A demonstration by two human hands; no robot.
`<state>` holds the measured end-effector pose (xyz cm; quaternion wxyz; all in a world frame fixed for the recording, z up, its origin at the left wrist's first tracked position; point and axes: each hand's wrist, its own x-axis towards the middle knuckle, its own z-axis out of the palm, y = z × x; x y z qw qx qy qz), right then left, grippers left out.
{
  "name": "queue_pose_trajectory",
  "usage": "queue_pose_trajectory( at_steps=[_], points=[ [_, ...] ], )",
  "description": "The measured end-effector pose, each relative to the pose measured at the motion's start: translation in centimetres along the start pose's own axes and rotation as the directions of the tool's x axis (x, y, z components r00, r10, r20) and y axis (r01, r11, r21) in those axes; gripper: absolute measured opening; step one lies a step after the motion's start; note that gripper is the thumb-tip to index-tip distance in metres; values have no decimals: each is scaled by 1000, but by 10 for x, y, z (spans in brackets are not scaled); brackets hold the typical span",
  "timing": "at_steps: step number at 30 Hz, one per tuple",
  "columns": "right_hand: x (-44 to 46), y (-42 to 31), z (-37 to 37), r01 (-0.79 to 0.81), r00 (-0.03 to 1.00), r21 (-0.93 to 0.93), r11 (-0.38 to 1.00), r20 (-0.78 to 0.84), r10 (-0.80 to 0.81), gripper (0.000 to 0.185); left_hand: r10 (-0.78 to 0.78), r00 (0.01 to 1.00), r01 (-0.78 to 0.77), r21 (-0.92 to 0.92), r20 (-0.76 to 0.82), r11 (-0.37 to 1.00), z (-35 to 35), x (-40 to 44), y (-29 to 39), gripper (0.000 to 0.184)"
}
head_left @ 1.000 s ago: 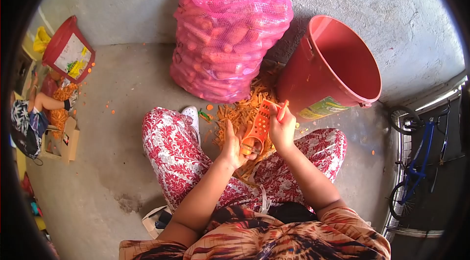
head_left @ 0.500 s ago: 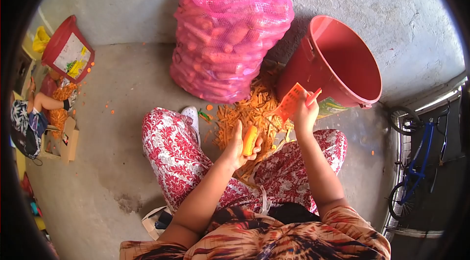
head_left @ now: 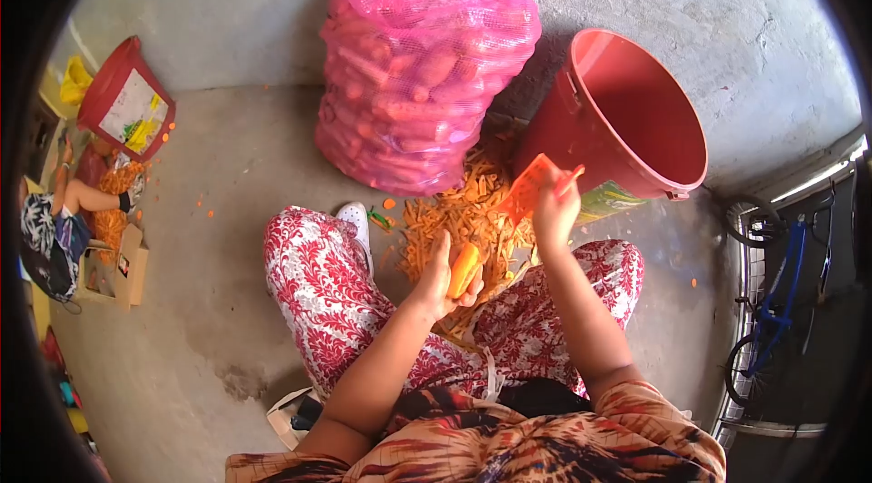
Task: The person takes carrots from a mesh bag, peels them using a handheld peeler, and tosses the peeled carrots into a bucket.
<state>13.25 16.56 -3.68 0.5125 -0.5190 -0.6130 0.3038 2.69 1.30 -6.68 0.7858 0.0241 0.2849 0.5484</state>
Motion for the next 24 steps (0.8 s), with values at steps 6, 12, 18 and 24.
queue_pose_trajectory(
  at_steps=[6,12,18,24],
  points=[
    [23,16,-26,-127,992,193,973,42,121,20,219,971,-164,401,-97,901,-3,2,-2,27],
    [-10,-8,-38,-255,830,41,966,522,197,20,645,762,-155,983,57,97,1,-4,11,21],
    [-57,-2,-33,8,576,-220,975,798,175,17,837,544,-290,950,62,119,-21,9,20,19],
    [-80,29,-26,157,394,-128,979,917,56,17,864,502,-110,994,33,26,-27,7,21,18]
  ],
)
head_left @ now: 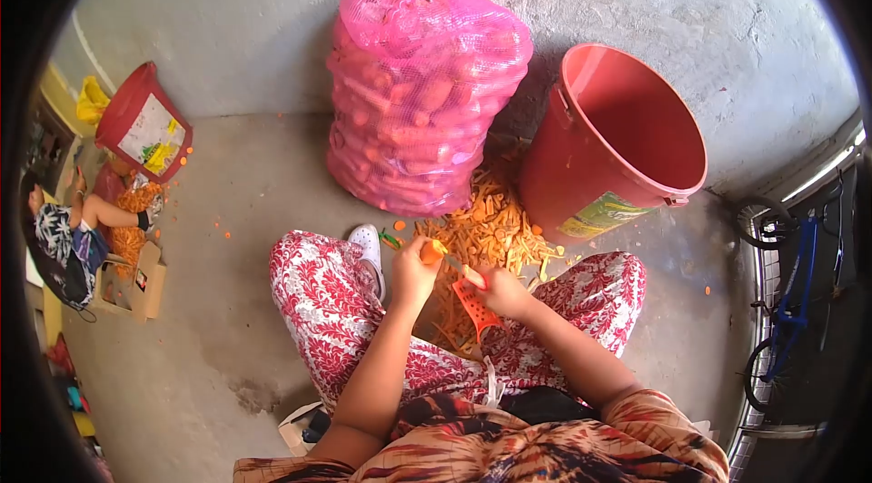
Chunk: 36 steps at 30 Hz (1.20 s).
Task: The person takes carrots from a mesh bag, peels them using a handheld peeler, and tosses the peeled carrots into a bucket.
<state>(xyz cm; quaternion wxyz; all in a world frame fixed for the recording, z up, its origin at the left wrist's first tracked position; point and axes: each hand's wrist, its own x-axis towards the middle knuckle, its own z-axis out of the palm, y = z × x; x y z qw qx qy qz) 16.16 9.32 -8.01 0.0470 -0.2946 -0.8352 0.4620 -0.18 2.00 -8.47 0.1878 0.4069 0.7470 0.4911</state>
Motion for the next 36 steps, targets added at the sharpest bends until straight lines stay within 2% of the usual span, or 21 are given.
queue_pose_trajectory(
  at_steps=[4,7,16,19,22,25,28,34,35,36],
  points=[
    [-1,-1,1,-4,998,1,1000,58,3,17,44,999,-43,64,-7,997,2,-3,-2,21],
    [-1,-2,2,0,999,-76,997,40,3,18,147,989,-144,105,-14,984,3,-6,-2,24],
    [-1,5,6,-86,995,-33,996,38,88,19,238,971,-241,164,39,957,7,-7,-4,27],
    [1,16,14,-101,992,74,992,80,95,20,206,966,-219,70,159,973,4,-4,-4,25],
    [4,18,16,-95,994,11,995,50,94,19,-51,938,78,-65,343,995,9,-8,-12,26],
    [5,23,19,-103,992,-76,992,64,108,19,4,936,-9,13,351,1000,8,-9,-16,27],
    [10,37,30,-100,994,-58,993,47,103,20,113,968,-151,158,226,976,7,-12,-9,27],
    [9,31,28,-122,992,-82,989,-11,122,24,278,960,-277,290,38,916,14,-15,-17,22],
    [13,41,31,-135,991,-97,986,9,137,25,34,979,-46,54,200,997,13,-15,-20,20],
    [18,60,36,-149,988,-112,982,29,153,27,-164,900,236,-136,403,962,9,-15,-19,18]
  ],
)
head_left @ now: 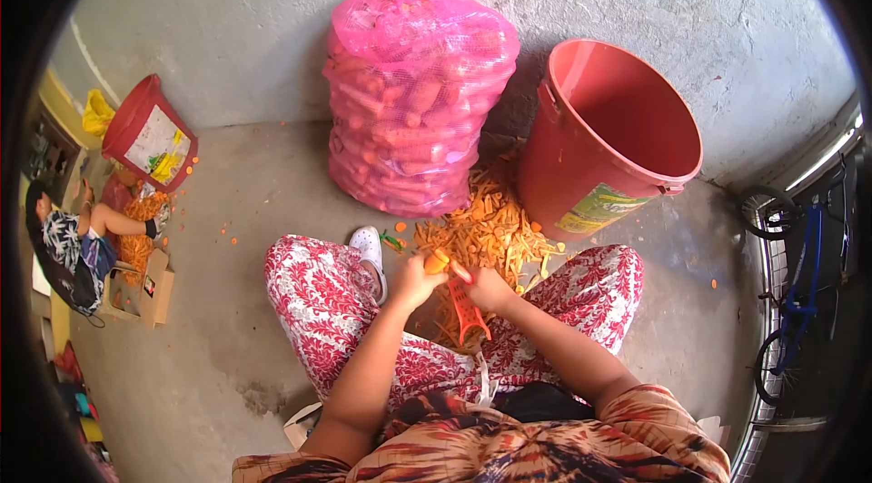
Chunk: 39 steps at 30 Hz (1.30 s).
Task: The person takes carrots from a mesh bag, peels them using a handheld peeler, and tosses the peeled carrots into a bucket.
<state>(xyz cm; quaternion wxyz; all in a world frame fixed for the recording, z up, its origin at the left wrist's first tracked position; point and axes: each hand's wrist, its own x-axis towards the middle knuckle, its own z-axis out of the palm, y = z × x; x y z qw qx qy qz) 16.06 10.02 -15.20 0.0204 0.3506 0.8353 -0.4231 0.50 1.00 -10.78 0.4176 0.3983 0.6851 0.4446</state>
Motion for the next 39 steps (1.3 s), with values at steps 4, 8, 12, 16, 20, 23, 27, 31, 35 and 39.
queue_pose_trajectory(
  at_steps=[4,8,12,16,20,23,27,31,35,39],
  points=[
    [3,-5,-23,-313,948,-17,950,-69,311,35,-30,898,249,-450,439,858,-2,-17,35,14],
    [5,-1,-18,-270,958,-11,963,-98,268,35,189,975,-131,-381,119,915,2,-7,18,14],
    [4,0,-16,-274,959,-1,962,-76,273,36,400,899,-366,199,-176,909,2,-1,19,18],
    [8,6,-20,-309,943,93,946,-97,318,33,-167,981,120,-364,-101,923,1,0,17,17],
    [2,-4,-30,-272,952,102,957,-117,283,31,-194,981,122,-781,1,612,-6,0,14,24],
    [3,-5,-29,-247,957,104,964,-128,259,30,-228,969,67,-788,-95,612,-9,5,2,26],
    [-4,-16,-34,-185,973,91,979,-124,195,29,-245,970,141,-838,9,527,-16,11,-8,29],
    [-8,-25,-36,-125,983,62,990,-126,132,27,-209,978,108,-867,4,487,-9,9,4,29],
    [-13,-29,-39,-17,992,107,994,-124,30,25,-140,990,73,-841,-4,536,-9,8,3,35],
    [-10,-25,-37,-108,985,65,992,-129,116,25,-20,999,-24,-797,-45,604,-11,12,-4,41]
  ],
)
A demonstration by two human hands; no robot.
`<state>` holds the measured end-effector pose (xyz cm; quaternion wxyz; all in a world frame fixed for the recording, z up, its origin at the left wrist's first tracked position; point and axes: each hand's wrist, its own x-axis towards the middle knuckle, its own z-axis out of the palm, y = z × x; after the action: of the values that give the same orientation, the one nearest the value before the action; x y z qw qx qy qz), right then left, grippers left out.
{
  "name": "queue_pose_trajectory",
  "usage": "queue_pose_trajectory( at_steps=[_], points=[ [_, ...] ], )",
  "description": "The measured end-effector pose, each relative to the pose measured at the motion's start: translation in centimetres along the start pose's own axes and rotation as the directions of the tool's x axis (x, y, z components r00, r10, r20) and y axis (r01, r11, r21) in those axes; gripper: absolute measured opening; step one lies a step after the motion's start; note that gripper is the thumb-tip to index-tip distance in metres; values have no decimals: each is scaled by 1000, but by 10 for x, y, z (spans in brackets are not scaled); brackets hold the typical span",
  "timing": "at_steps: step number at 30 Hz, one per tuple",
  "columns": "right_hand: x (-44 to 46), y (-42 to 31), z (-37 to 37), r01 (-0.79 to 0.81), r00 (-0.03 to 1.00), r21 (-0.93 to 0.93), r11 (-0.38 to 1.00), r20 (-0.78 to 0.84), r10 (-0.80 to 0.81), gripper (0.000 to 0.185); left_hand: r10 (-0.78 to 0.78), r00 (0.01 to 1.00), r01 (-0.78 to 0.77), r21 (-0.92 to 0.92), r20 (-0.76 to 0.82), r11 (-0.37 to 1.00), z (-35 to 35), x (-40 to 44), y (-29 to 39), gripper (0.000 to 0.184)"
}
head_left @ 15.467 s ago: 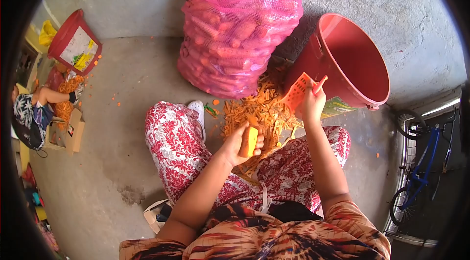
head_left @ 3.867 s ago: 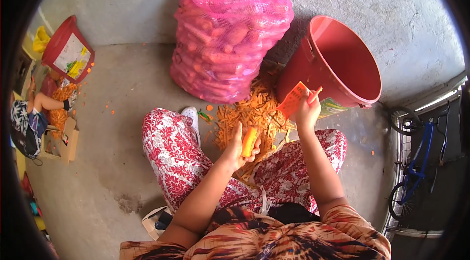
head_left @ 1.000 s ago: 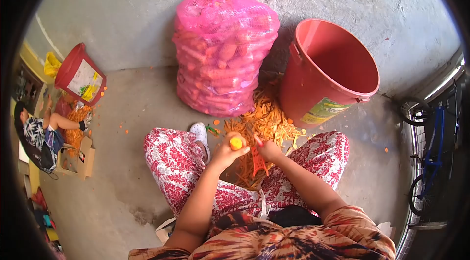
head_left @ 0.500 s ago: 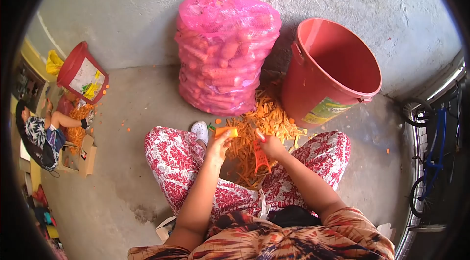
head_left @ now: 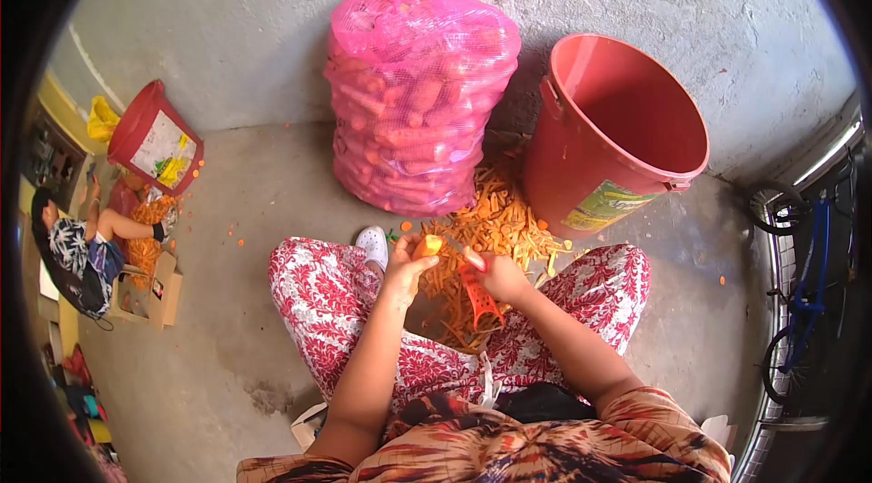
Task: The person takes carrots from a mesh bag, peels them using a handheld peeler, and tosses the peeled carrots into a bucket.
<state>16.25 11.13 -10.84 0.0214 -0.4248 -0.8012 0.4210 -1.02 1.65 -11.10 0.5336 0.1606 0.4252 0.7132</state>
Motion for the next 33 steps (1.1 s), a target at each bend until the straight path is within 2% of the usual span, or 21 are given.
queue_pose_trajectory(
  at_steps=[1,3,4,6,7,9,10,11,12,15,19,22,25,28,33],
  points=[
    [1,4,1,-49,999,9,999,-15,49,25,5,1000,-5,-5,19,1000,-1,0,2,42],
    [6,13,-13,-202,977,-185,962,23,210,25,16,998,-15,-18,54,1000,-1,0,7,44],
    [10,23,-18,-188,979,-233,954,37,202,27,24,996,-25,8,92,1000,2,-2,10,44],
    [13,27,-18,-190,981,-218,957,-7,193,26,33,985,-44,59,170,997,8,-4,16,45],
    [13,23,-22,-190,982,-212,959,-32,188,25,10,988,-24,89,155,996,9,-3,15,44],
    [8,14,-21,-119,993,-41,992,-25,118,22,-26,993,9,144,118,990,10,-3,12,42],
    [5,13,-18,-67,998,21,998,-7,67,22,68,996,-86,317,65,945,3,1,3,41],
    [2,12,-14,-18,1000,85,996,10,18,22,167,985,-160,484,28,861,-9,8,-13,39],
    [1,11,-11,-9,1000,31,999,22,8,22,267,964,-212,637,9,742,-6,7,-14,38],
    [-9,1,-11,153,986,-66,986,70,-149,24,394,919,-150,935,12,320,6,-2,-5,34],
    [-9,-1,0,162,978,1,987,136,-161,22,371,923,-159,978,100,133,8,-1,-4,30],
    [-6,-2,5,169,974,23,985,150,-170,25,401,906,-216,961,132,171,9,-2,-12,35],
    [-6,-4,5,160,975,-29,987,161,-154,22,375,916,-192,976,141,101,8,-2,-16,41],
    [-5,-4,7,161,974,-38,986,170,-152,22,362,923,-192,970,128,146,7,-1,-19,41],
    [-7,-7,6,172,972,19,985,161,-173,25,384,918,-163,978,103,128,9,0,-19,39]
  ],
)
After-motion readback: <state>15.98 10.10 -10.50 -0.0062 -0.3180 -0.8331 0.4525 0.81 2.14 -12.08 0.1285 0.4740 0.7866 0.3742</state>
